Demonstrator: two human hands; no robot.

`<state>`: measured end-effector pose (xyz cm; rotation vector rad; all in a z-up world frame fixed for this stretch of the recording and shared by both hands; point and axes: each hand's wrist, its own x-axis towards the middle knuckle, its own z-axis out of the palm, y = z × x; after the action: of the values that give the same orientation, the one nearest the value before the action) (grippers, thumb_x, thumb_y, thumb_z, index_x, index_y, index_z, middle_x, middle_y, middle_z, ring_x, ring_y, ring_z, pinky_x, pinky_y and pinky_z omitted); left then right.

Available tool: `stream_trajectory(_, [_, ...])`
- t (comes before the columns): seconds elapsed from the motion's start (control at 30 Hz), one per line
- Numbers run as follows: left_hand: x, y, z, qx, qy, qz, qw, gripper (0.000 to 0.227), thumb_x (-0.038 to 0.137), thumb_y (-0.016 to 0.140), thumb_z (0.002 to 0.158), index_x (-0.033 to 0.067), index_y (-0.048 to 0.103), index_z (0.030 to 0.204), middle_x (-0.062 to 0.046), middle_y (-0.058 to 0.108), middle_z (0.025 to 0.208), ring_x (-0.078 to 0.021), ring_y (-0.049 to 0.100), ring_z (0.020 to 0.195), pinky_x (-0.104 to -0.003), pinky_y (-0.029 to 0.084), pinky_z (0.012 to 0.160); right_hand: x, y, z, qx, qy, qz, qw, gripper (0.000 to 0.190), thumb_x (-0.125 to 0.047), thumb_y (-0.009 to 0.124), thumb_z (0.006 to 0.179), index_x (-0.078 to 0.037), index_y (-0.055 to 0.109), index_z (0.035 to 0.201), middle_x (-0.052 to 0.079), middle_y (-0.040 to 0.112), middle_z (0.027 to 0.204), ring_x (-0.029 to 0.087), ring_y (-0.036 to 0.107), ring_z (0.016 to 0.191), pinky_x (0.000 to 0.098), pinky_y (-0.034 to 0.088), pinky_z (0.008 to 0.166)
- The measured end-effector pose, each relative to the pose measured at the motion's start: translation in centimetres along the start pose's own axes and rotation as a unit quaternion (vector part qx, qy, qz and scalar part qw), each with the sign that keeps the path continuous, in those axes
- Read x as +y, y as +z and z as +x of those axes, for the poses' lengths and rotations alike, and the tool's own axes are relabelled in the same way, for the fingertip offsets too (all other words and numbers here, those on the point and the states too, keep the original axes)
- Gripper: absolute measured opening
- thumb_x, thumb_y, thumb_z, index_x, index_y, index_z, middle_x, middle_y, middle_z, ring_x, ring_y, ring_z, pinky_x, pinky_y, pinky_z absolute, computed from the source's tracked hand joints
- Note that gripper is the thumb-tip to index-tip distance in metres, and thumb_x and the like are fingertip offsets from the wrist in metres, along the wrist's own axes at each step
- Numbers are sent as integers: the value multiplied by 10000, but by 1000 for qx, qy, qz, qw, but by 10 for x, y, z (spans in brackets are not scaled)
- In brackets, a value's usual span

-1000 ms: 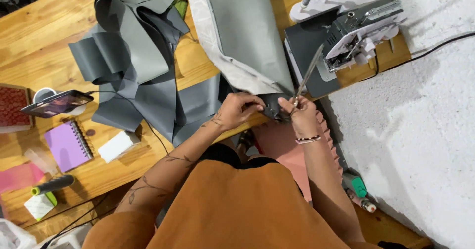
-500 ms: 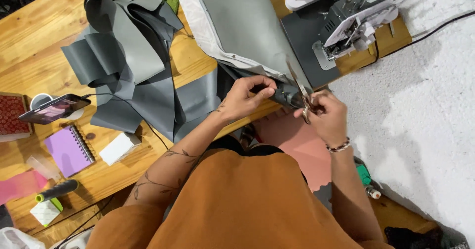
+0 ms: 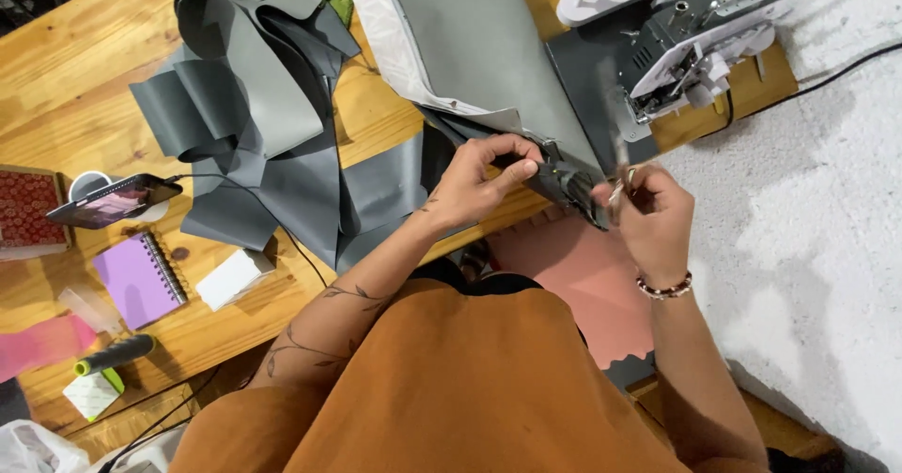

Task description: The person folds a large piece of light gray fabric on a wooden table, then uses scissors to trim the edges. They continue to cut a larger piece of dark gray fabric into strips, handling the material and the tool throughout the process.

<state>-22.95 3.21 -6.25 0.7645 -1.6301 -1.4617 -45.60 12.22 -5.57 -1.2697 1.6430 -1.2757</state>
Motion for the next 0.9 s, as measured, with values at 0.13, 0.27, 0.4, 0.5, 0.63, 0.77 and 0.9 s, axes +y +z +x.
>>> stream_trajectory(0.13, [15, 1, 3, 17, -1, -12, 1000, 117, 187, 675, 982, 94, 745, 970, -73, 731, 826, -119, 634, 841, -342, 540, 812, -4, 18, 6, 25, 54, 142, 988, 263, -39, 747, 946, -33, 556, 766, 35, 493, 700, 70, 550, 696, 236, 489, 605])
stream_trajectory(0.27, [23, -2, 5, 22, -3, -8, 1000, 105, 176, 684, 973, 93, 747, 961, -68, 736, 825, -107, 635, 841, -335, 547, 807, -8, 28, 17, 29, 44, 118, 992, 246, -67, 831, 902, -21, 622, 780, 42, 541, 638, 55, 565, 650, 195, 451, 620])
stream_trajectory(0.4, [32, -4, 4, 16, -10, -7, 1000, 101, 183, 699, 966, 99, 755, 965, -68, 745, 832, -97, 633, 844, -336, 549, 801, -22, 29, 22, 0, 43, 134, 990, 345, -50, 899, 844, -34, 587, 698, 21, 477, 612, 34, 498, 627, 188, 433, 609])
stream_trajectory(0.5, [37, -3, 4, 15, -33, -3, 999, 98, 176, 696, 955, 105, 763, 948, -63, 748, 837, -106, 638, 854, -343, 550, 807, -25, 29, 23, 1, 81, 103, 991, 333, -69, 935, 806, -37, 616, 717, 34, 508, 635, 37, 486, 673, 185, 417, 635])
stream_trajectory(0.63, [39, -3, 6, 8, -39, 4, 999, 87, 170, 715, 931, 102, 769, 933, -80, 754, 836, -121, 651, 845, -355, 554, 793, -33, 28, 22, -9, 121, 100, 988, 353, -81, 908, 829, -44, 579, 706, 28, 471, 649, 55, 480, 663, 195, 393, 625])
stream_trajectory(0.77, [36, -5, 5, -8, -47, -7, 999, 81, 180, 725, 921, 118, 777, 910, -74, 758, 841, -122, 658, 853, -357, 553, 795, -25, 26, 28, -24, 118, 100, 988, 391, -53, 941, 771, -56, 560, 683, 26, 485, 645, 50, 482, 670, 190, 391, 622])
stream_trajectory(0.9, [40, -3, 9, -15, -64, -6, 998, 106, 192, 727, 906, 106, 786, 926, -75, 766, 837, -111, 641, 843, -346, 548, 790, -17, 18, 35, -48, 110, 80, 990, 385, -56, 952, 766, -49, 572, 703, 53, 533, 672, 74, 552, 724, 193, 428, 653])
